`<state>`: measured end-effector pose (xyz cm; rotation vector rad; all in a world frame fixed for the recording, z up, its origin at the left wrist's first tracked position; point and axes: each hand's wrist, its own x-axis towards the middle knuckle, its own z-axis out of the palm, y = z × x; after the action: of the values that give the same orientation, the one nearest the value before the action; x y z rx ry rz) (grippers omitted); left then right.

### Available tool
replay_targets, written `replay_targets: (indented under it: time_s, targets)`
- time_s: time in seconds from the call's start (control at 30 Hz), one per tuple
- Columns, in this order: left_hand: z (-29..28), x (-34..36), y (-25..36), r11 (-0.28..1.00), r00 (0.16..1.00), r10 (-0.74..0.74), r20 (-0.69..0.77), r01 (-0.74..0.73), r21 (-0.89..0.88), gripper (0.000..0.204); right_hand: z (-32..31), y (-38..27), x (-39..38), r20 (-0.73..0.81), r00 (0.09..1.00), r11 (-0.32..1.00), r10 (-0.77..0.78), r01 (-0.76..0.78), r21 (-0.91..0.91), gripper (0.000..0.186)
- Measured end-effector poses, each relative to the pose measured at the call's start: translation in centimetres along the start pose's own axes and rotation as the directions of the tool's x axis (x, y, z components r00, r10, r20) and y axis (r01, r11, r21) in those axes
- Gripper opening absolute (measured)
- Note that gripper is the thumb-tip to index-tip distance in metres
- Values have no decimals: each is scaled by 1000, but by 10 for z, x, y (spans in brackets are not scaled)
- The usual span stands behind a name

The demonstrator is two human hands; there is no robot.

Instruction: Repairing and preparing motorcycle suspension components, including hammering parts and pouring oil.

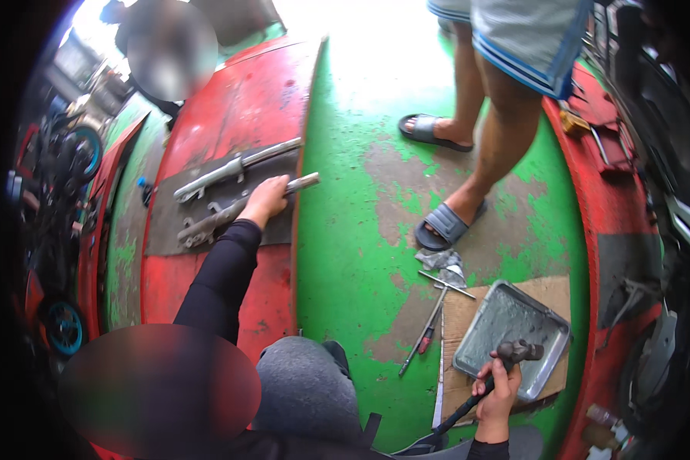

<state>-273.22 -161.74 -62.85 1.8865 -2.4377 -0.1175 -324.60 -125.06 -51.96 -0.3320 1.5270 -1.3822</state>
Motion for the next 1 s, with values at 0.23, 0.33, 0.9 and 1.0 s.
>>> replay_targets:
  time_s: [0.23,0.33,0.9,1.0]
  targets:
    - [-67,-37,35,997,994,-22,-105,15,-75,26,-8,-18,-11,120,980,987,-159,159,12,28]
    - [-132,-63,51,959,940,146,-308,-211,-190,14,-19,-22,-7,178,966,981,-188,174,90,23]
    - [-172,-125,435,79,962,201,-187,-206,-975,21,-123,-82,25,25,903,734,-429,332,593,38]
    - [-129,-128,482,30,973,146,-179,-186,-982,18,-139,-77,22,16,902,714,-431,330,618,36]
